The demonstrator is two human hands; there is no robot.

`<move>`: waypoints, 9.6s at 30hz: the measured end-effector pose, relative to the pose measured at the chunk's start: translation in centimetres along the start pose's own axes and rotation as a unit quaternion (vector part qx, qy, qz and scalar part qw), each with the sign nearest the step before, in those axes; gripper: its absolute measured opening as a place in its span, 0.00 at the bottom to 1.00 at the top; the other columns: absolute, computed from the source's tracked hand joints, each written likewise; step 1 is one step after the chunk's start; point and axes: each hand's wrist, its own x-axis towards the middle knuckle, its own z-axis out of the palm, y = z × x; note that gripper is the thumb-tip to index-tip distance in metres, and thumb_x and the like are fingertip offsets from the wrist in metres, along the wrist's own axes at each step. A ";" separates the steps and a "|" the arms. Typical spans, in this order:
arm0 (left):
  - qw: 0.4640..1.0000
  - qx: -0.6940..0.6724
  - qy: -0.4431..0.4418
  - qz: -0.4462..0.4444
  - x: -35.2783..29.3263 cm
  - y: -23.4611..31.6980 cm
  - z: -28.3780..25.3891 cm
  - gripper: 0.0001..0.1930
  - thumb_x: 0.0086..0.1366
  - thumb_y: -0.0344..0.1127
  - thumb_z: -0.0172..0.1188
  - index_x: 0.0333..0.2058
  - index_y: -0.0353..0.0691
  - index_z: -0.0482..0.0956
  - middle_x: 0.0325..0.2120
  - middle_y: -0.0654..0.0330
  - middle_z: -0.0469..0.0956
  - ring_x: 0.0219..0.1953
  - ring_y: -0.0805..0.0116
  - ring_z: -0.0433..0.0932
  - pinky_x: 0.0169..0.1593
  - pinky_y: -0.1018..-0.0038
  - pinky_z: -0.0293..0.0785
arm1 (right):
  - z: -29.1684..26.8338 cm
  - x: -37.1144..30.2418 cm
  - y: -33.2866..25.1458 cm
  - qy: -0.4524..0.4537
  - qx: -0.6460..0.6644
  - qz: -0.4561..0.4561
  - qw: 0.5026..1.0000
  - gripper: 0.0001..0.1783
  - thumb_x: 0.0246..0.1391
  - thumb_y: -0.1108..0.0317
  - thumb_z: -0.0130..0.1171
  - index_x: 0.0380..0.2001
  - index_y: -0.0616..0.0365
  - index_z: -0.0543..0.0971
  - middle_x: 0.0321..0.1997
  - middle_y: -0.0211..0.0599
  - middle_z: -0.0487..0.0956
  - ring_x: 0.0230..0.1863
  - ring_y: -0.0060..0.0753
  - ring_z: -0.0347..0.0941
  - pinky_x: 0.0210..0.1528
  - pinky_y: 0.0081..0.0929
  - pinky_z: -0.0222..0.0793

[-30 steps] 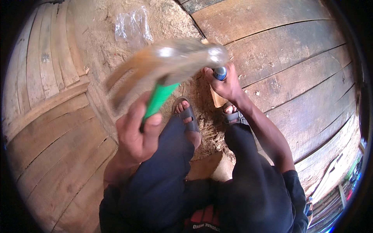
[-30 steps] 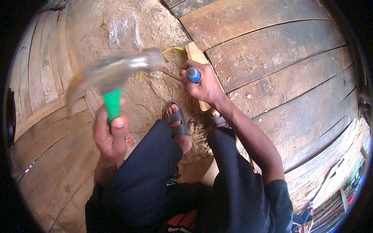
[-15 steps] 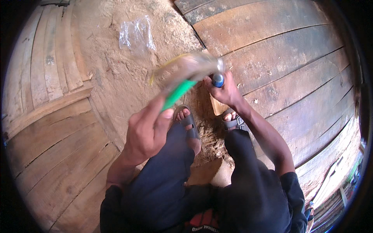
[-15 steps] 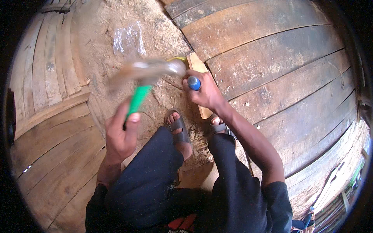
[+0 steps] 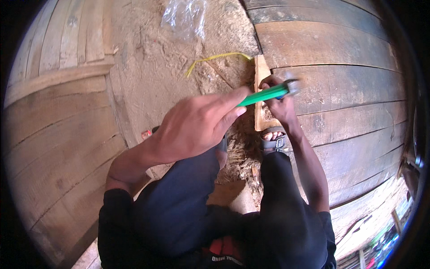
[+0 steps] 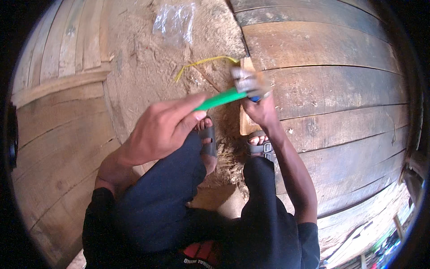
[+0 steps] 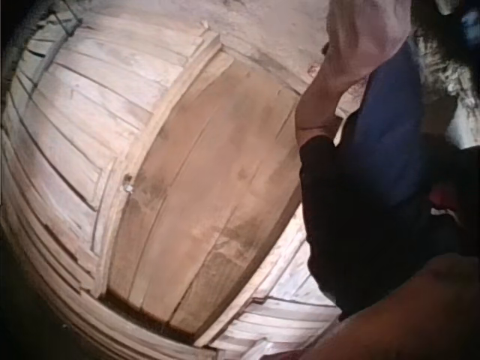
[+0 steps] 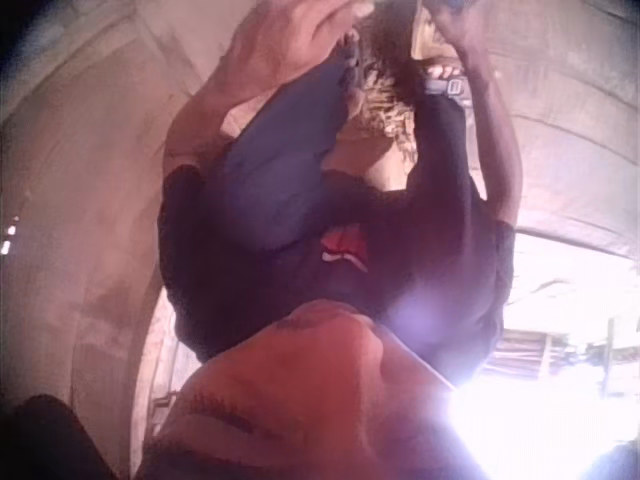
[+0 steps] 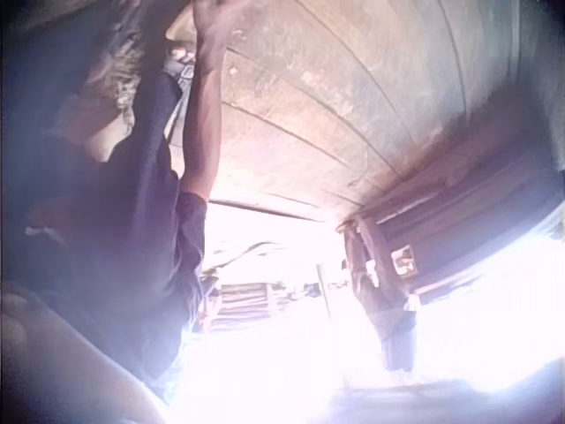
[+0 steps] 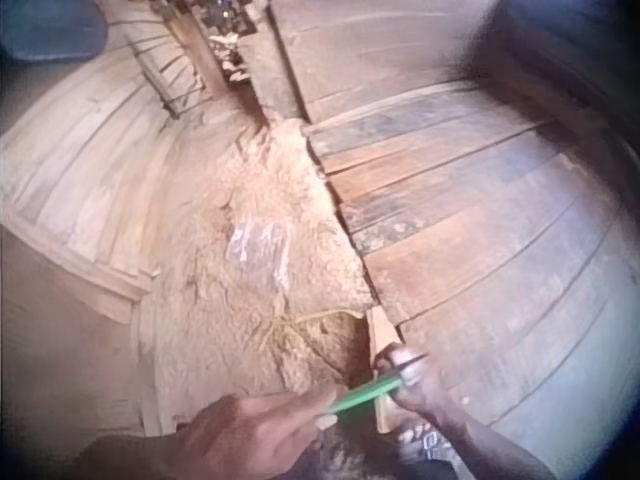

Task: The person uses a chisel and hammer to carve a small wooden block placed on a wooden floor. They repeatedly strike the chisel to remove wood shavings, occasionally repositioning the block and clearing debris.

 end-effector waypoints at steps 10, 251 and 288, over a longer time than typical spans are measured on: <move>0.987 -0.098 0.128 -0.021 -0.3 0.9 -0.6 0.18 0.69 0.36 0.55 0.54 0.31 0.71 0.22 0.48 0.76 0.20 0.56 0.79 0.23 0.65 0.73 | 0.2 0.7 -1.2 -0.017 -0.034 0.055 0.998 0.08 0.57 0.69 0.56 0.30 0.62 0.78 0.22 0.36 0.77 0.24 0.26 0.73 0.28 0.26 0.68; 0.997 0.023 -0.070 -0.030 10.0 0.4 1.2 0.22 0.75 0.44 0.46 0.59 0.36 0.72 0.21 0.61 0.75 0.16 0.79 0.65 0.18 0.78 0.61 | -3.1 0.6 3.1 0.143 0.142 0.112 0.973 0.15 0.59 0.59 0.63 0.31 0.62 0.81 0.21 0.33 0.81 0.31 0.21 0.80 0.35 0.25 0.75; 0.991 0.052 -0.102 -0.072 14.8 -6.1 1.0 0.26 0.74 0.52 0.47 0.64 0.46 0.66 0.16 0.74 0.61 0.17 0.86 0.62 0.19 0.85 0.59 | -4.1 3.5 5.0 0.062 0.148 0.132 0.978 0.15 0.61 0.67 0.57 0.37 0.75 0.77 0.22 0.41 0.77 0.24 0.27 0.78 0.44 0.35 0.83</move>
